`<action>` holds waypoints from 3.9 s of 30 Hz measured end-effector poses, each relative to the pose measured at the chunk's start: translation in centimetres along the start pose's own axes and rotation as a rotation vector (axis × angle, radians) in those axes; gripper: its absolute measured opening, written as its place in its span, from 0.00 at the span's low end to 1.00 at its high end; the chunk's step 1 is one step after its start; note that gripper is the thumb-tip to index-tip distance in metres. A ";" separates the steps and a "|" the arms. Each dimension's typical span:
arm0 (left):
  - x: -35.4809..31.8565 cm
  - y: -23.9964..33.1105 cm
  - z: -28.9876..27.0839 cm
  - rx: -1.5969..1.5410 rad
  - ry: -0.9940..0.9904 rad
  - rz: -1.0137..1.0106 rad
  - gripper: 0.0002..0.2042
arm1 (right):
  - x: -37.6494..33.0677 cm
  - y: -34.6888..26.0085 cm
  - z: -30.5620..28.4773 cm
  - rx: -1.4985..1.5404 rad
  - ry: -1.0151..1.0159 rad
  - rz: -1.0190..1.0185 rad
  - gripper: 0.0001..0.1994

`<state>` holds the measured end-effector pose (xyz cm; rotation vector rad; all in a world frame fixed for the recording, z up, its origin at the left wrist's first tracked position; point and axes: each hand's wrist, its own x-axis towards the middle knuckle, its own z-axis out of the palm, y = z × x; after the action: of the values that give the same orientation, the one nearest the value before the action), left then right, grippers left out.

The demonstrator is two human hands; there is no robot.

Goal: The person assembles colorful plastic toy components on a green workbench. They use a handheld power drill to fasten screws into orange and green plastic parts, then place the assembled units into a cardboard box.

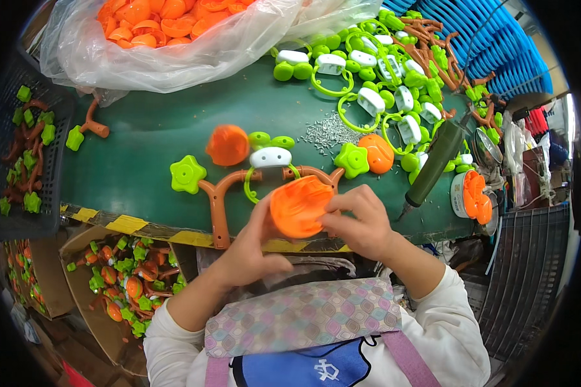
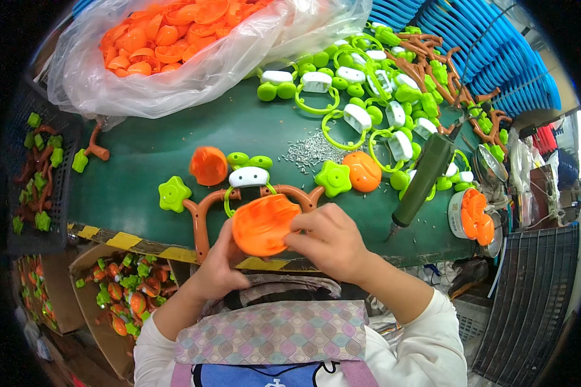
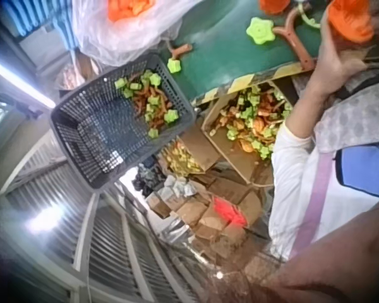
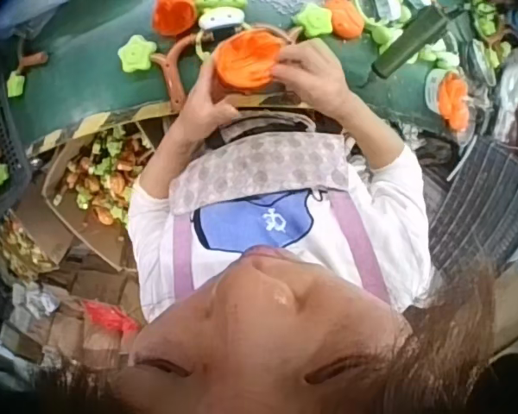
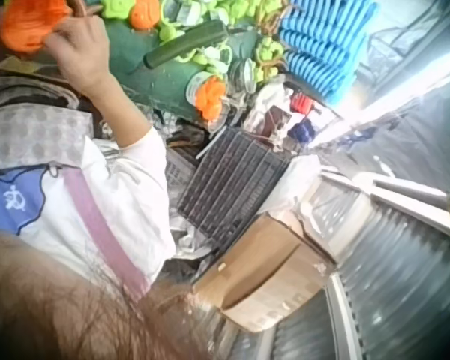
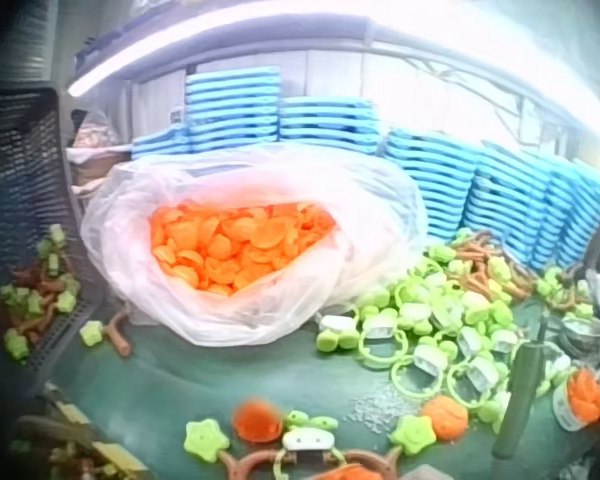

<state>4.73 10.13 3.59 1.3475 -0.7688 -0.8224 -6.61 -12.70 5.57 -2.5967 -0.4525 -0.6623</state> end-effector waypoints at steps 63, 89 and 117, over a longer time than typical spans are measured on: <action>1.4 -4.8 0.4 -0.772 0.396 -0.158 0.25 | -2.9 10.2 -1.7 -0.599 -0.231 0.678 0.40; 0.1 -2.7 0.9 -0.754 0.228 -0.031 0.31 | 6.8 -2.0 2.9 -0.038 -0.090 -0.032 0.42; 3.8 -2.4 -0.9 -0.404 0.184 -0.250 0.36 | 6.4 5.2 1.7 0.170 -0.360 -0.086 0.33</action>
<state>7.33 7.27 1.14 1.1442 -0.2712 -0.9752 1.43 -15.03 5.84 -2.5448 -0.7019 -0.1675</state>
